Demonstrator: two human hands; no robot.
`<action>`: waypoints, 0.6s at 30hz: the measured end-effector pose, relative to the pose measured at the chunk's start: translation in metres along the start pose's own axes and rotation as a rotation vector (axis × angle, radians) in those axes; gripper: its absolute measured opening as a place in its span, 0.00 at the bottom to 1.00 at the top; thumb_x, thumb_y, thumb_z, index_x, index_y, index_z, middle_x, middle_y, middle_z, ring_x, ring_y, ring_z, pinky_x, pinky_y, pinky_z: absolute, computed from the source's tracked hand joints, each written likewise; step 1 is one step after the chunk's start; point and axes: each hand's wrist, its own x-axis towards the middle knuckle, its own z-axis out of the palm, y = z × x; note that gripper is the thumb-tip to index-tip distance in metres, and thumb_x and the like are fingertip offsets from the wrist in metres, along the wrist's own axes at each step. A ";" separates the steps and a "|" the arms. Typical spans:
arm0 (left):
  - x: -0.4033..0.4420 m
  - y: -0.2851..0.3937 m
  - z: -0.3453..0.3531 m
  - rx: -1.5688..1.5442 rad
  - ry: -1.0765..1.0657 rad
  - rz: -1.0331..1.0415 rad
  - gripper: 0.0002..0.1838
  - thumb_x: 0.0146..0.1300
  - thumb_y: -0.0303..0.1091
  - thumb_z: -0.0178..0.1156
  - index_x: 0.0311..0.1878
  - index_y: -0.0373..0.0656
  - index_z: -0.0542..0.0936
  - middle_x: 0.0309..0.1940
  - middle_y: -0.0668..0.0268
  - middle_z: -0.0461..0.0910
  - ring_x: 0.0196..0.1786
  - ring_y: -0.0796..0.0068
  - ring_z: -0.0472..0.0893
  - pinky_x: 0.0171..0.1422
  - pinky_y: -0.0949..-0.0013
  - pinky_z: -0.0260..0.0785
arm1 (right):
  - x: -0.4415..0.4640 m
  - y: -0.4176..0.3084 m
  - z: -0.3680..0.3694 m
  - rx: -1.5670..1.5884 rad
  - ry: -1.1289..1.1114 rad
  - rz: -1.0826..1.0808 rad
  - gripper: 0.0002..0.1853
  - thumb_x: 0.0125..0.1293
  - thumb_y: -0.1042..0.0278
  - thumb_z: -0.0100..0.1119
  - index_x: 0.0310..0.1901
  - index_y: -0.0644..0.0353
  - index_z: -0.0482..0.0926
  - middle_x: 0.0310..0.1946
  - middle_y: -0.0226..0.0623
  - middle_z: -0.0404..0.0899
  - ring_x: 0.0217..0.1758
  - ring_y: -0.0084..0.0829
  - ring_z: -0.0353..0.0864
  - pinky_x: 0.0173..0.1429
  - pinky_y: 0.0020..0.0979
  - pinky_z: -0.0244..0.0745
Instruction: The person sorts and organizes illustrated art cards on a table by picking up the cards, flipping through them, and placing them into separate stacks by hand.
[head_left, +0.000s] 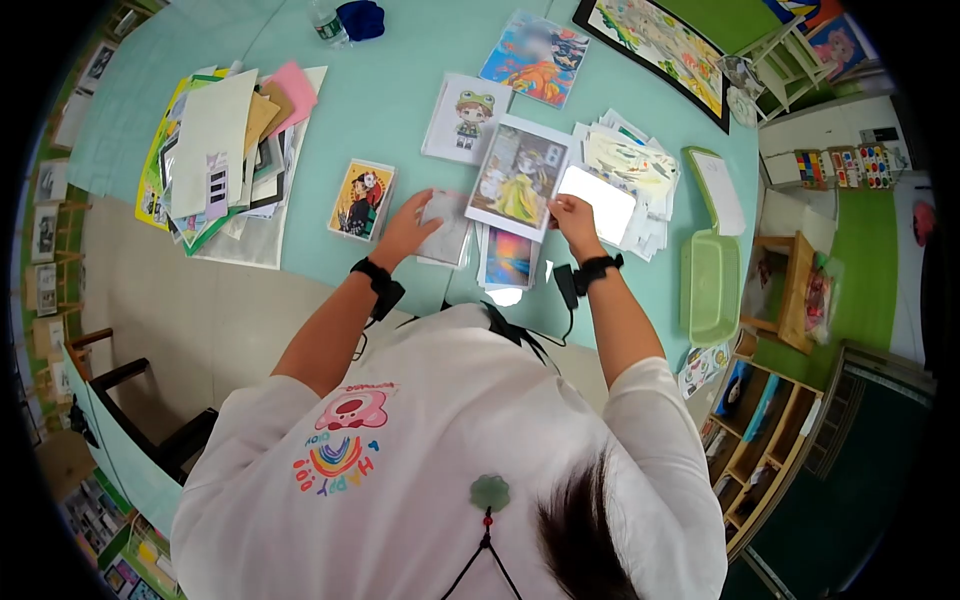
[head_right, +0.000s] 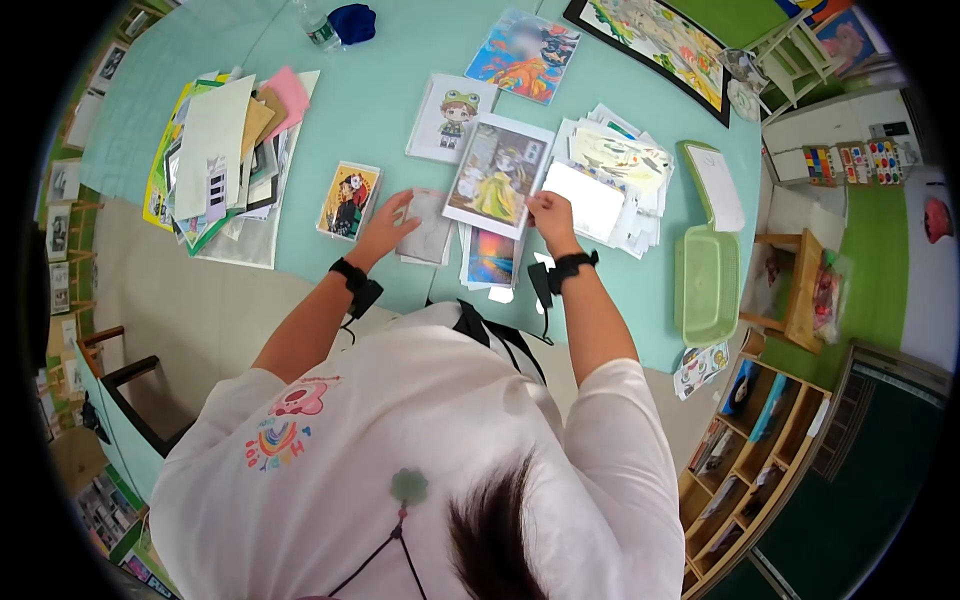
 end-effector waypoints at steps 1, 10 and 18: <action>0.014 0.007 -0.002 -0.003 -0.002 0.035 0.32 0.57 0.31 0.63 0.64 0.37 0.63 0.62 0.55 0.67 0.66 0.61 0.66 0.67 0.62 0.61 | 0.012 -0.010 0.012 0.015 0.005 -0.018 0.08 0.62 0.71 0.59 0.38 0.68 0.77 0.24 0.33 0.78 0.23 0.23 0.77 0.28 0.25 0.74; 0.123 0.003 -0.034 0.313 -0.036 0.166 0.36 0.50 0.28 0.66 0.64 0.38 0.64 0.62 0.51 0.67 0.64 0.53 0.66 0.69 0.62 0.58 | 0.127 -0.041 0.080 -0.040 0.004 -0.024 0.10 0.61 0.71 0.61 0.41 0.68 0.76 0.25 0.34 0.79 0.23 0.24 0.77 0.28 0.25 0.73; 0.140 -0.042 -0.028 0.513 0.019 0.181 0.40 0.48 0.28 0.67 0.65 0.35 0.61 0.65 0.51 0.61 0.68 0.51 0.59 0.71 0.57 0.53 | 0.161 -0.024 0.116 -0.627 0.259 -0.153 0.21 0.54 0.62 0.66 0.47 0.63 0.76 0.30 0.44 0.80 0.37 0.45 0.79 0.42 0.40 0.74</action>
